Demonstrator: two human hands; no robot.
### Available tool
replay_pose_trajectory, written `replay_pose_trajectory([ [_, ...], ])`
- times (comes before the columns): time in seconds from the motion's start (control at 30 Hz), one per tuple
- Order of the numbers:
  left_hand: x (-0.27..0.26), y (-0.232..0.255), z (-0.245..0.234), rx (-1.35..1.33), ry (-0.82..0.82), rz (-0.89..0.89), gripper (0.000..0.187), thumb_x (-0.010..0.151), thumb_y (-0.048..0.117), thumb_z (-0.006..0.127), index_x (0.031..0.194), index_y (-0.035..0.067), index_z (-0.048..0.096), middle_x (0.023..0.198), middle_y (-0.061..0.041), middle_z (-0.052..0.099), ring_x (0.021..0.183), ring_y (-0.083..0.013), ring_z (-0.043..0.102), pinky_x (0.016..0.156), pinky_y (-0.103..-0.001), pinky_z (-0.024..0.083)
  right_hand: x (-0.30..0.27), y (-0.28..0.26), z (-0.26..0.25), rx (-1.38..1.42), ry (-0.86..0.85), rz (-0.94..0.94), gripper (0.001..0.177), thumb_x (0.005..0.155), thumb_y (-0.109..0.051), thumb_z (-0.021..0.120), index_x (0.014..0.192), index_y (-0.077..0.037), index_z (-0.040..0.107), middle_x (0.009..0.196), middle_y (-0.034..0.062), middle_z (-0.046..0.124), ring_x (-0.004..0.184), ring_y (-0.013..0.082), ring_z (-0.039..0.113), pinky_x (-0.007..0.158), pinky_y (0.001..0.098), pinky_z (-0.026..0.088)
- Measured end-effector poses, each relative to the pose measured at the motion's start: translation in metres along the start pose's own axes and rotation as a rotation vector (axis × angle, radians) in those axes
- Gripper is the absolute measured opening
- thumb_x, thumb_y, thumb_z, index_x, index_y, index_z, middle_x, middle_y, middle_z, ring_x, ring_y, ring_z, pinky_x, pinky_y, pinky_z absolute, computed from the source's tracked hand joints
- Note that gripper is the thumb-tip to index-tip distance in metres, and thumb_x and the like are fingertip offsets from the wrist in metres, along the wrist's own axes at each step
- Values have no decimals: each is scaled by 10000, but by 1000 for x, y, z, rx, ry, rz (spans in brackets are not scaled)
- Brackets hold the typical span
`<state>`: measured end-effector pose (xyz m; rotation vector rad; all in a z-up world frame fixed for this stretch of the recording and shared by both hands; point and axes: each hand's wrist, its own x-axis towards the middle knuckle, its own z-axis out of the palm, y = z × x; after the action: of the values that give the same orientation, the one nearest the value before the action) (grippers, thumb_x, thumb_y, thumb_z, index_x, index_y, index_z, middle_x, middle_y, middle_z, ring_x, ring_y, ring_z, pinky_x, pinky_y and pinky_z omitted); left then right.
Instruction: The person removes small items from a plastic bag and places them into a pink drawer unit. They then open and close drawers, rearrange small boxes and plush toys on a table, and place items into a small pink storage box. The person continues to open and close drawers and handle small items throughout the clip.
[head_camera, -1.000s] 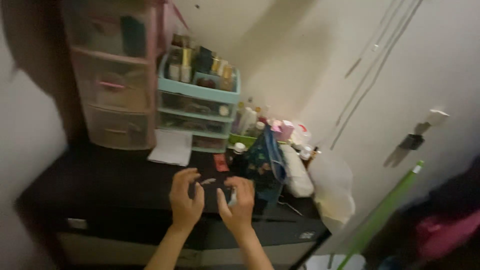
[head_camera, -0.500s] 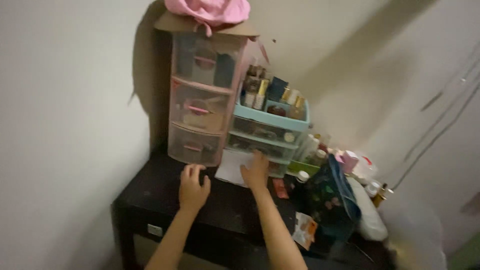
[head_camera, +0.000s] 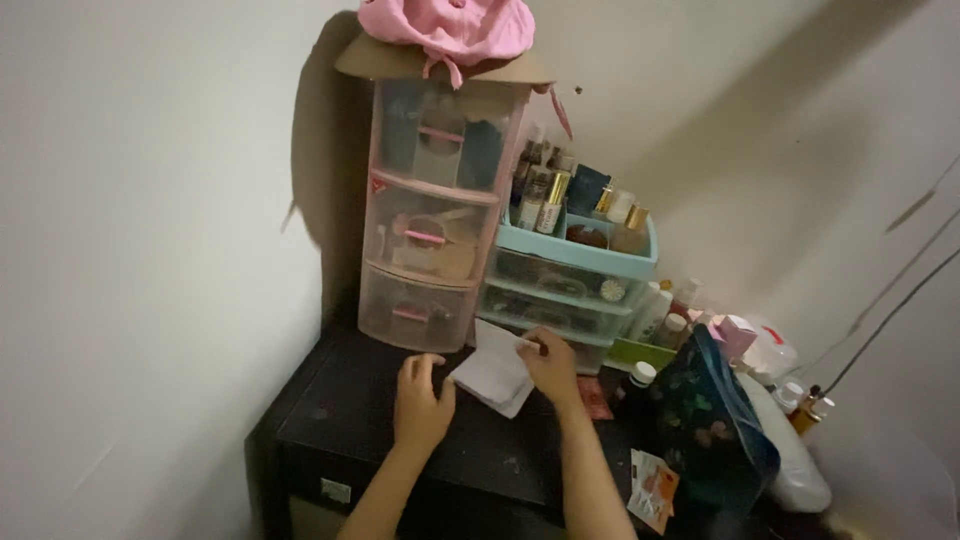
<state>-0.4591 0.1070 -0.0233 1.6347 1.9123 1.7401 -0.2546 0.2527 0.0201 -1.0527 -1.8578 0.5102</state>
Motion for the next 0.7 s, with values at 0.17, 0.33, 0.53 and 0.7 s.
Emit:
replay_pose_trajectory([
  [0.17,5,-2,3,-174,-1,-105,474,921,149,605,1366,34,488,1261,-192,627,1083,-335,635,903,-425,528,-11,-33,-8,337,-140,-31,115,909,-121,707,963,-21,692,824,20,624,692,141,527,640,285,447],
  [0.33,6,-21,9,-440,-39,-342,563,926,126,621,1464,122,455,1233,-262,670,1173,-455,652,963,-525,528,-17,-24,10,532,-135,-72,133,802,-12,765,928,2,725,942,135,673,874,234,626,770,393,552],
  [0.53,9,-21,6,-659,196,-478,582,839,-67,490,1400,85,510,1278,-247,602,1085,-333,615,1000,-450,489,-40,-74,18,369,-430,-375,273,766,-285,913,899,-76,799,1022,158,807,1004,381,748,852,505,562],
  [0.7,25,-32,4,-916,163,-710,539,929,-49,452,1443,111,422,1145,-281,511,840,-432,696,592,-469,637,-52,-76,36,-176,-236,-492,266,807,-114,755,1050,-211,805,1008,64,775,1002,357,717,873,465,580],
])
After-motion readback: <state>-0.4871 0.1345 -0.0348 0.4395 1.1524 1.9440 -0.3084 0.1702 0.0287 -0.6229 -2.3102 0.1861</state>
